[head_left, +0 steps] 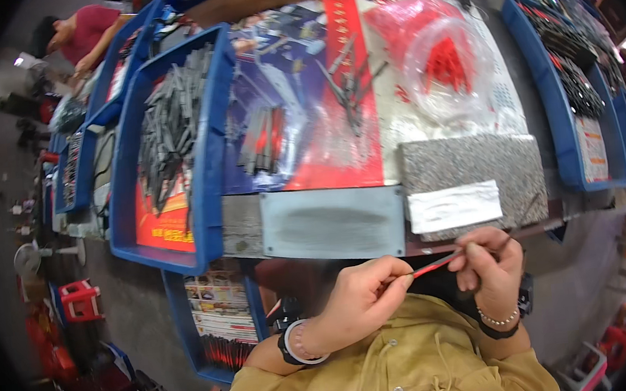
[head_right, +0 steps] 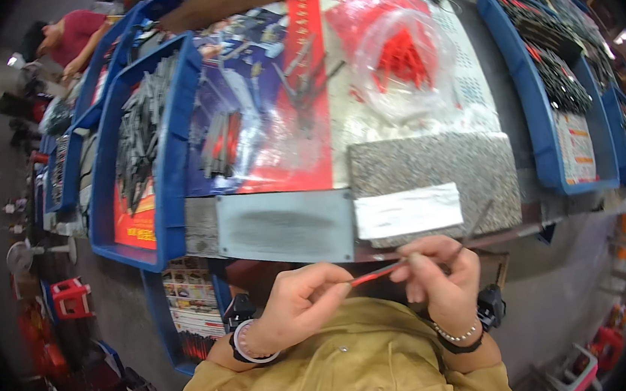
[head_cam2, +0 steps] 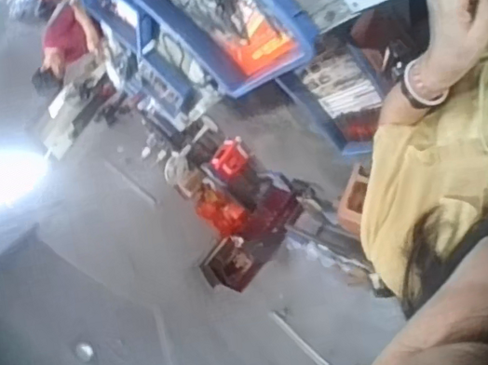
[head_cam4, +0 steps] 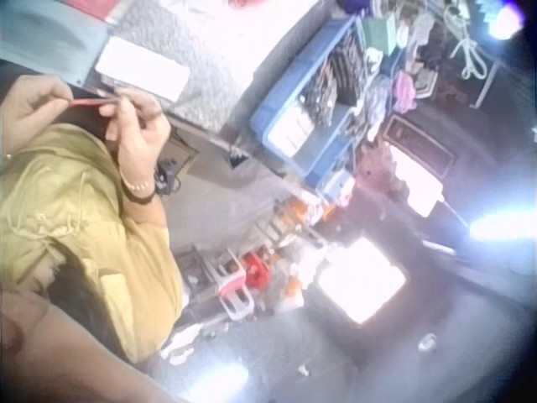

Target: The person repeatedly picks red and black insulated wires, slides red heat-shrink tubing onto them, and uses a metal rod to press the tubing into place. Finished assemblies are placed into a blue bin on the left. The process is repeated for multiple wires throughout the clip.

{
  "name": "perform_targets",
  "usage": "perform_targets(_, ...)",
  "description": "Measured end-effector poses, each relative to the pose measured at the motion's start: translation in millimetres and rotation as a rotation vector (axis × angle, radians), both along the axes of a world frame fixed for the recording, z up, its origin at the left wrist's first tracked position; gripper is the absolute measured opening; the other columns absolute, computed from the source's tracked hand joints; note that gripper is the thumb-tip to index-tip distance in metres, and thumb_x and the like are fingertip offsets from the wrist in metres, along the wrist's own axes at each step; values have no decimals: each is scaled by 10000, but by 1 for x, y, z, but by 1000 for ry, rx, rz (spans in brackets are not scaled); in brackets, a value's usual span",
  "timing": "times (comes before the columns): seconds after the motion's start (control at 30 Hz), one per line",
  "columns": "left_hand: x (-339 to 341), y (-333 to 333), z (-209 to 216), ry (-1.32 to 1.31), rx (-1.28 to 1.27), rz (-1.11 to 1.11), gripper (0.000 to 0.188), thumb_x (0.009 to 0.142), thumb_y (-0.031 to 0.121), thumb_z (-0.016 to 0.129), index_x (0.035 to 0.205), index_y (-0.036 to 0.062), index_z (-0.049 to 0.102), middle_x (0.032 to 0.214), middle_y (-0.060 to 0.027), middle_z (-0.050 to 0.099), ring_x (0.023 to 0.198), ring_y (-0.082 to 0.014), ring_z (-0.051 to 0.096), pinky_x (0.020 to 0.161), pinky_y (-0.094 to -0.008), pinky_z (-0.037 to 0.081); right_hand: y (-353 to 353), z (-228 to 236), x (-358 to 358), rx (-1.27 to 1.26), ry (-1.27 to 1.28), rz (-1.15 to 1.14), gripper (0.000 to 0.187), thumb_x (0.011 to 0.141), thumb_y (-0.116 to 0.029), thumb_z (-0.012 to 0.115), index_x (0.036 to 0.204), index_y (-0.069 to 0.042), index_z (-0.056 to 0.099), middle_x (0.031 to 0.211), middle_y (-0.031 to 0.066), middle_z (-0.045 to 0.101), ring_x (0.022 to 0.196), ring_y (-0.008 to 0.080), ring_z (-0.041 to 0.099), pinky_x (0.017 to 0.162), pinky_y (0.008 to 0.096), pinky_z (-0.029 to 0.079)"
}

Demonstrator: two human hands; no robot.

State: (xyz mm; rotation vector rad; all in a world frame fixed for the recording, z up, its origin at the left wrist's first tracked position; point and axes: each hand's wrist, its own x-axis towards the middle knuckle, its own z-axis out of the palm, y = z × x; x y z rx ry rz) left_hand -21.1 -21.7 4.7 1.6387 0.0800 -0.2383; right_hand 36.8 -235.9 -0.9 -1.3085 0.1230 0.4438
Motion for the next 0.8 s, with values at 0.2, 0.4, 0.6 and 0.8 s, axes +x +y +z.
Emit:
perform_targets(0.2,30,42,8,-307,444,388,72,930,20,618,960,-34,657,698,-6,578,613,-38,489,547,-226,398,-2,4,5,135,-155,0,164,998,-70,516,1005,55,622,796,176,696,482,77,499,464,208,433)
perform_targets(0.4,82,100,-11,-489,1054,711,81,894,88,621,854,20,641,796,-152,619,755,-349,604,685,-440,483,-4,7,-6,3,-108,179,128,967,-19,548,990,50,654,790,116,703,523,39,510,486,189,412)
perform_targets(0.6,100,117,-38,-318,1433,801,95,880,129,630,848,40,633,850,-146,626,835,-349,609,735,-447,504,-16,3,-7,-59,-142,295,162,966,-48,558,1006,51,680,779,91,716,553,20,526,500,180,407)
perform_targets(0.8,101,116,-42,-286,1500,755,126,872,163,644,906,42,655,900,-149,627,859,-354,610,756,-455,502,-29,-4,-6,-74,-126,318,167,961,-68,572,1006,45,686,793,76,726,561,14,520,511,181,403)
